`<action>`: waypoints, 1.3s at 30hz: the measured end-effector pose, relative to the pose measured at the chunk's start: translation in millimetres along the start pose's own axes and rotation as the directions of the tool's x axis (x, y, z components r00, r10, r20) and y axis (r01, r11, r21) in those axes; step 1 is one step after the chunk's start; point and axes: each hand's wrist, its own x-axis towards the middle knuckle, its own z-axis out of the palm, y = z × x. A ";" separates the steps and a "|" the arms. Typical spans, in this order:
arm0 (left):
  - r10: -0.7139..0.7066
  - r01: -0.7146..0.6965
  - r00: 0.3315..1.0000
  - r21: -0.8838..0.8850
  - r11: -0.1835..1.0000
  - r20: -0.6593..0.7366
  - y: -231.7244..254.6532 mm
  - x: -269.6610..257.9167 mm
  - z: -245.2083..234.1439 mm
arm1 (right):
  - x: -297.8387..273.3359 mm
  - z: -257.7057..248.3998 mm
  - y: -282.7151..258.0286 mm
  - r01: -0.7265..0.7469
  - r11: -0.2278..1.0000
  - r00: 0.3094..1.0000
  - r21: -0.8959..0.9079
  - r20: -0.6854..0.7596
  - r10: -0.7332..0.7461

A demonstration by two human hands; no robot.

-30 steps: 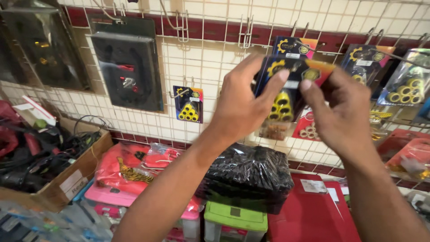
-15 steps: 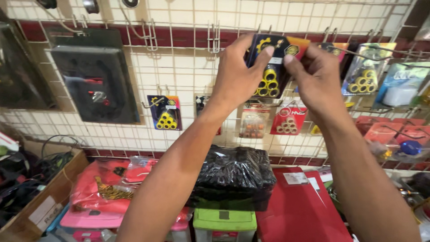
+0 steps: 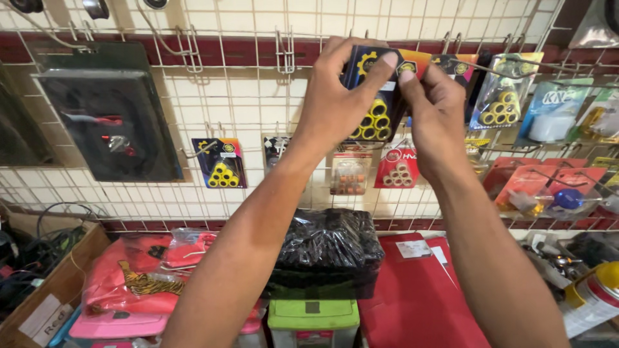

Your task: The person organizes motorcycle parts by picking up packaged items from a glass display counter and hanging them on a wire wall rack.

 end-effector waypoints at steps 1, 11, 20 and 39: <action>-0.022 0.022 1.000 -0.002 1.000 0.000 -0.8 1.2 0.9 | -1.3 2.3 0.5 0.001 0.999 1.000 0.032 0.000 -0.001; 0.095 -0.095 0.995 -0.034 0.995 -0.010 -9.5 3.2 6.2 | -5.0 6.3 0.7 -0.027 0.995 1.000 0.092 0.014 0.025; 0.003 0.000 0.989 0.022 1.000 -0.150 -25.6 -0.4 7.6 | 1.4 0.0 27.9 -0.235 0.942 0.958 0.239 -0.105 0.266; -0.095 0.086 0.805 -0.043 0.995 -0.586 -59.0 -18.8 44.6 | -4.7 60.3 64.6 0.208 0.971 0.712 -0.114 -0.663 -0.230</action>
